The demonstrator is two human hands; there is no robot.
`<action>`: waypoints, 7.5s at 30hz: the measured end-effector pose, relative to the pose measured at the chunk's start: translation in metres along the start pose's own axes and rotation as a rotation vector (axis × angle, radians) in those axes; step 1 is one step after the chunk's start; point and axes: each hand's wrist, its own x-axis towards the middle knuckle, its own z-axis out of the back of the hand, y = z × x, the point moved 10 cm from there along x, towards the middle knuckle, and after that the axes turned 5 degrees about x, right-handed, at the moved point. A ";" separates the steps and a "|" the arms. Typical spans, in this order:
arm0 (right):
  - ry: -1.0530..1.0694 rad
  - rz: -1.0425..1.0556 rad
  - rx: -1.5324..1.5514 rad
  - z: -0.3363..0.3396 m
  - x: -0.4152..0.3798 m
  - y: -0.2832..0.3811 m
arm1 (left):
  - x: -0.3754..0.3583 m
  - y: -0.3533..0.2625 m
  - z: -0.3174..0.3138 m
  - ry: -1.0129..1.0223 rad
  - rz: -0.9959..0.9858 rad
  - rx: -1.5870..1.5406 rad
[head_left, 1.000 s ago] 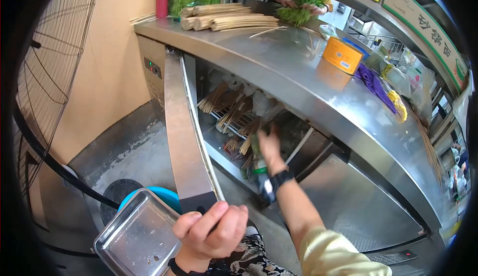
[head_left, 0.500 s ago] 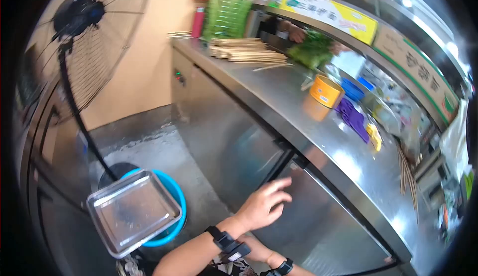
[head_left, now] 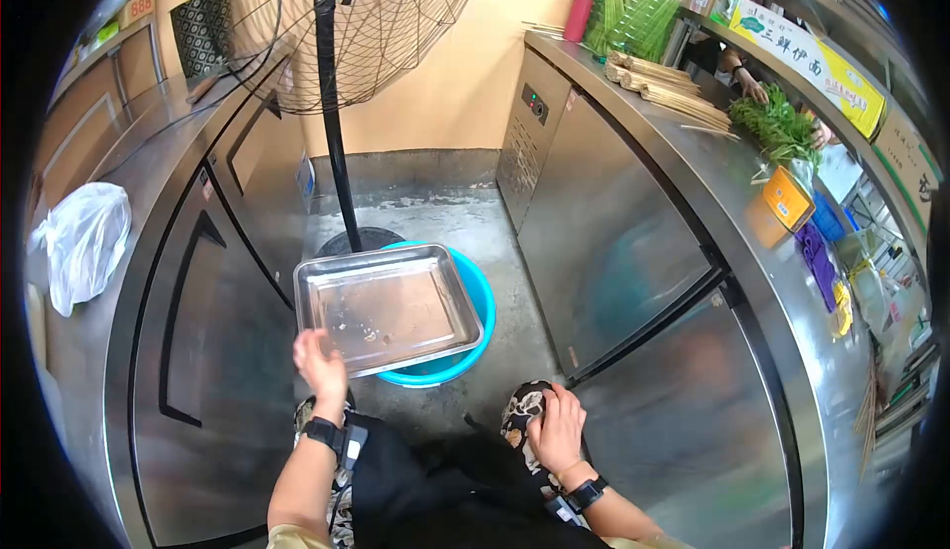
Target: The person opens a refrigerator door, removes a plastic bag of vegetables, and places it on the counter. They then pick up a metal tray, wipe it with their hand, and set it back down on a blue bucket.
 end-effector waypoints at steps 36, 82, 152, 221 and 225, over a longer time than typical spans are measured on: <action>-0.103 -0.146 -0.146 -0.030 0.030 0.030 | -0.050 0.031 -0.098 0.869 0.829 -1.298; 0.466 0.484 0.270 -0.202 0.135 0.196 | -0.043 0.003 -0.133 0.913 0.805 -1.406; 0.219 -1.025 2.223 -0.235 0.104 0.014 | -0.047 0.025 0.027 0.567 -0.056 0.069; 0.199 -1.180 1.707 -0.352 0.066 0.075 | -0.054 0.057 0.035 0.577 0.066 -0.254; 0.140 -1.221 1.799 -0.327 0.066 0.069 | -0.055 0.048 0.027 0.591 0.061 -0.194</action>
